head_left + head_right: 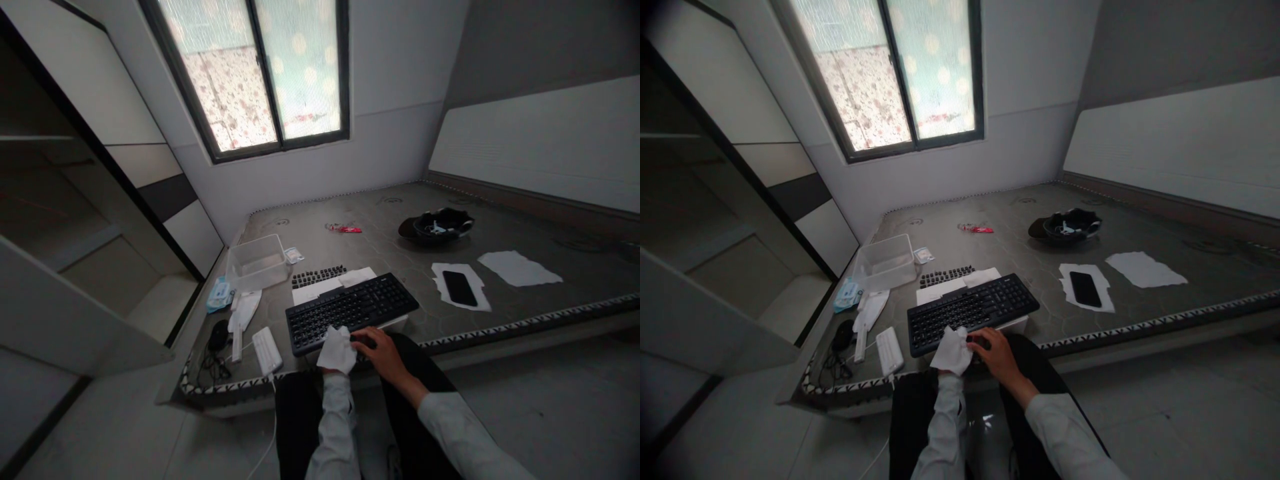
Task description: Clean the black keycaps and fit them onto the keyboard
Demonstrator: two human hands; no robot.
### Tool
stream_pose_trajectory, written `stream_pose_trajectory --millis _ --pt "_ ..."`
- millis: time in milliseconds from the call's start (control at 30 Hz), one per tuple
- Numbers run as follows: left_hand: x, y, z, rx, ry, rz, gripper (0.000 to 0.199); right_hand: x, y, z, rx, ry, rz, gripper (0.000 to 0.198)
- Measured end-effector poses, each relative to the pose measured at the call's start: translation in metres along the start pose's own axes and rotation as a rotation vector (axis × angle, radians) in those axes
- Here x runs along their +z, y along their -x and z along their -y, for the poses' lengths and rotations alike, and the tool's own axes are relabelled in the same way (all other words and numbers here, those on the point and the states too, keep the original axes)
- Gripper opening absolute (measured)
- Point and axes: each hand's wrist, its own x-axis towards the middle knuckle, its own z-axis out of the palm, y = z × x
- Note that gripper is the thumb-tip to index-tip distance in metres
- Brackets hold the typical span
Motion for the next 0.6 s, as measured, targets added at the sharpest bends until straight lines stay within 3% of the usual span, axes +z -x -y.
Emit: stream_pose_trajectory --millis 400,600 --pt "0.012 0.002 -0.002 0.005 -0.021 -0.048 0.025 0.001 -0.001 -0.004 0.082 -0.063 -0.042 0.025" --pt "0.021 0.001 0.0 0.029 -0.126 -0.1 0.028 -0.006 -0.012 -0.017 0.143 -0.079 -0.188 0.033"
